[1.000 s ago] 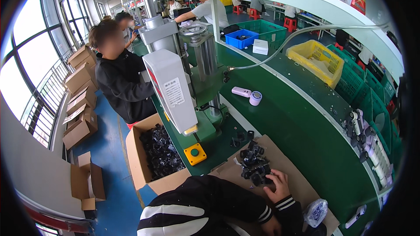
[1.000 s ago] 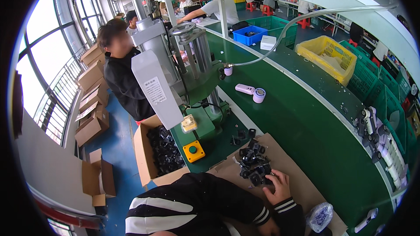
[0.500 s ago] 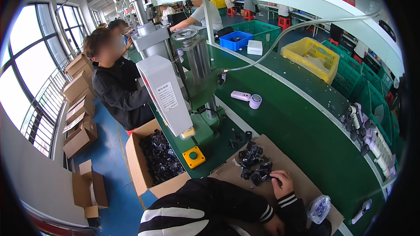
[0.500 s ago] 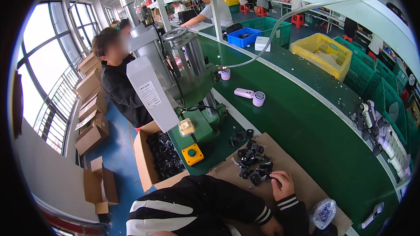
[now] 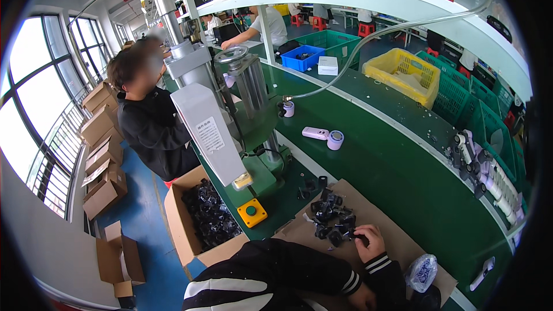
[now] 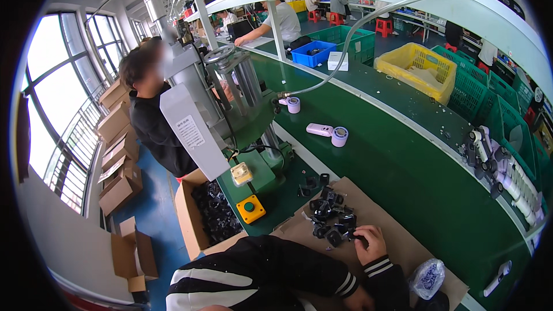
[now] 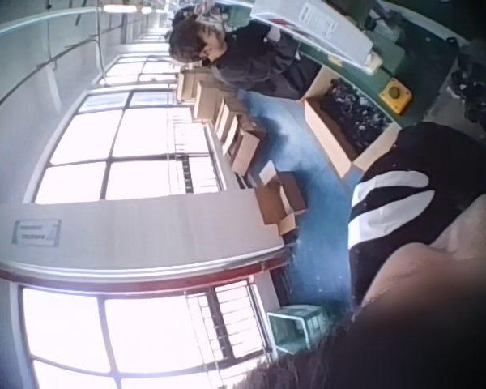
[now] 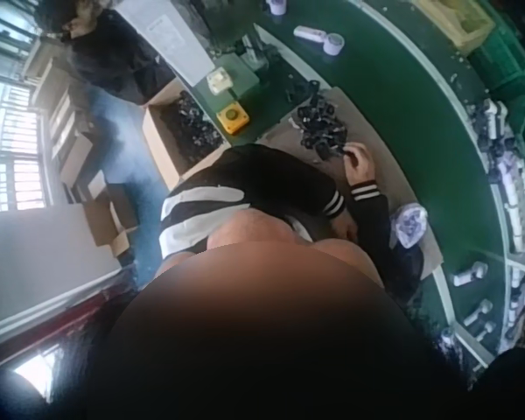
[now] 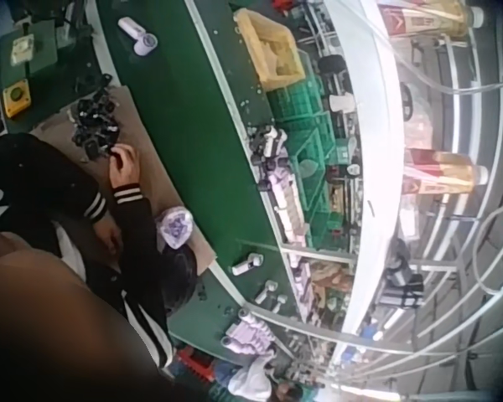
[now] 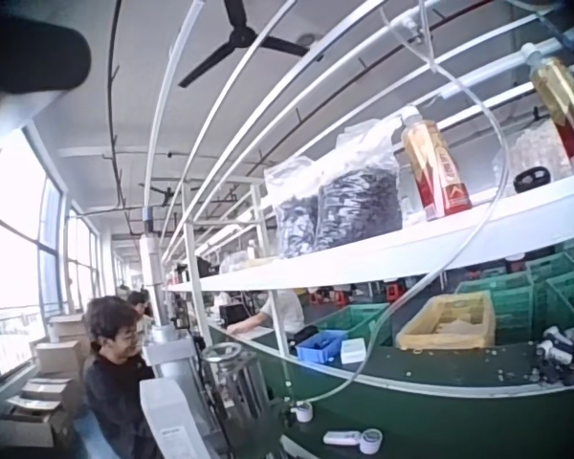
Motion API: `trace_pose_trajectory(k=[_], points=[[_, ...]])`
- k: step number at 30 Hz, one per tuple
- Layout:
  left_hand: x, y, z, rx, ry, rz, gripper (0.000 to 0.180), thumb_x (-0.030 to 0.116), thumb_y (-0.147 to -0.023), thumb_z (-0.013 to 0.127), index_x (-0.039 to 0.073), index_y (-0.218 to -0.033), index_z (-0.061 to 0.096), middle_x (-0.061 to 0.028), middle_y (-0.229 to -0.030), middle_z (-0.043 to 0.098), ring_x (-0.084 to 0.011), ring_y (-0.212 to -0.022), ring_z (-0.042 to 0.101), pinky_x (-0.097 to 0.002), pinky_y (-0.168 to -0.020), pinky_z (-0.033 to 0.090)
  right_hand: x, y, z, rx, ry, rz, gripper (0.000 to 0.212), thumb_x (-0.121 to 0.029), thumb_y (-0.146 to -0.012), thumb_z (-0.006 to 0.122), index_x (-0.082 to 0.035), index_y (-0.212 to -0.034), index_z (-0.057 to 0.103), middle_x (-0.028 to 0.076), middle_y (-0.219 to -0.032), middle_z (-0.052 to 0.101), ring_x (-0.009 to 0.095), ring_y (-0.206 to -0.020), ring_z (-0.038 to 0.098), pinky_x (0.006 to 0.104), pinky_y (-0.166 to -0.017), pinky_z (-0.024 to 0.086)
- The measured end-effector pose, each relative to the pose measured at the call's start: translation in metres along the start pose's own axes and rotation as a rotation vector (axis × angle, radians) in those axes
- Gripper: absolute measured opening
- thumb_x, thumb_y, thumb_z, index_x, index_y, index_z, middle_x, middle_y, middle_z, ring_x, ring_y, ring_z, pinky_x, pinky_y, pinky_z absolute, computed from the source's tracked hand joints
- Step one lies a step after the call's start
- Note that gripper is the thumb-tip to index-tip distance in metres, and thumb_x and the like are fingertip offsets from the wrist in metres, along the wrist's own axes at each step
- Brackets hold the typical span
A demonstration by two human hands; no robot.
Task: Assemble handheld infrared thermometers by attaching components at a factory assembly line workstation.
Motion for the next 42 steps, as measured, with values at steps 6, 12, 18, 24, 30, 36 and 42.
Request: trace_pose_trajectory(k=[6,12,18,24,30,36,42], points=[[0.0,-0.001,0.0,-0.005,-0.026,0.02,0.027,0.019,-0.089,0.051,0.005,-0.11,0.06,-0.0064,-0.092,0.065,-0.0163,-0.077,0.056,-0.0316,-0.073,0.048,0.003,0.002,0.004,-0.026,0.032,0.01,0.019,0.001,-0.068,0.06,-0.006,-0.087,0.06,0.007,-0.097,0.059,0.024,-0.089,0.053,0.0314,-0.081,0.043],[0.003,0.001,-0.001,0.006,-0.079,0.005,0.025,0.019,-0.089,0.05,0.003,-0.107,0.06,-0.0063,-0.088,0.064,-0.0163,-0.076,0.054,-0.0323,-0.072,0.047,0.003,0.003,0.006,-0.049,0.028,0.025,0.017,-0.001,-0.07,0.061,-0.006,-0.086,0.058,0.007,-0.096,0.056,0.024,-0.089,0.051,0.0311,-0.08,0.042],[0.014,0.007,-0.004,0.032,-0.098,-0.006,0.024,0.019,-0.089,0.05,0.003,-0.105,0.061,-0.0064,-0.087,0.064,-0.0164,-0.075,0.054,-0.0319,-0.073,0.047,0.003,0.003,0.006,-0.049,-0.013,0.021,0.015,-0.001,-0.071,0.059,-0.005,-0.086,0.058,0.007,-0.096,0.056,0.024,-0.088,0.05,0.0309,-0.08,0.041],[0.011,0.006,-0.005,0.016,-0.047,0.006,0.024,0.018,-0.089,0.052,0.004,-0.106,0.062,-0.0072,-0.088,0.066,-0.0161,-0.076,0.058,-0.0303,-0.072,0.049,-0.002,-0.005,0.006,-0.041,-0.058,0.015,0.015,0.003,-0.069,0.055,-0.005,-0.083,0.056,0.008,-0.095,0.056,0.024,-0.086,0.05,0.0306,-0.079,0.041],[0.012,0.01,-0.002,-0.004,0.041,0.013,0.026,0.018,-0.088,0.054,0.005,-0.109,0.063,-0.0078,-0.09,0.067,-0.0168,-0.077,0.061,-0.0288,-0.072,0.051,-0.009,-0.016,0.005,0.0,-0.093,-0.01,0.016,0.007,-0.067,0.05,-0.004,-0.078,0.054,0.008,-0.093,0.056,0.024,-0.084,0.051,0.0297,-0.076,0.041],[0.026,0.011,0.005,-0.065,0.108,0.013,0.028,0.018,-0.088,0.054,0.005,-0.111,0.062,-0.0087,-0.092,0.067,-0.0183,-0.079,0.061,-0.0301,-0.074,0.05,0.009,-0.006,-0.003,0.018,-0.088,0.058,0.019,0.01,-0.065,0.045,-0.004,-0.075,0.053,0.009,-0.091,0.057,0.023,-0.081,0.051,0.0284,-0.074,0.042],[0.017,0.005,0.01,-0.014,0.144,-0.01,0.028,0.018,-0.088,0.053,0.004,-0.111,0.062,-0.0081,-0.093,0.067,-0.0183,-0.079,0.061,-0.0301,-0.074,0.051,0.012,0.005,-0.009,0.034,-0.161,0.146,0.023,0.009,-0.065,0.044,-0.004,-0.081,0.056,0.008,-0.087,0.056,0.021,-0.074,0.049,0.0267,-0.067,0.041]])
Point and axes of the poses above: each hand's wrist, its own y-axis away from the middle knuckle, its own z-axis out of the palm, x = y × z, the point moved 10 cm from there along -y, towards the middle knuckle
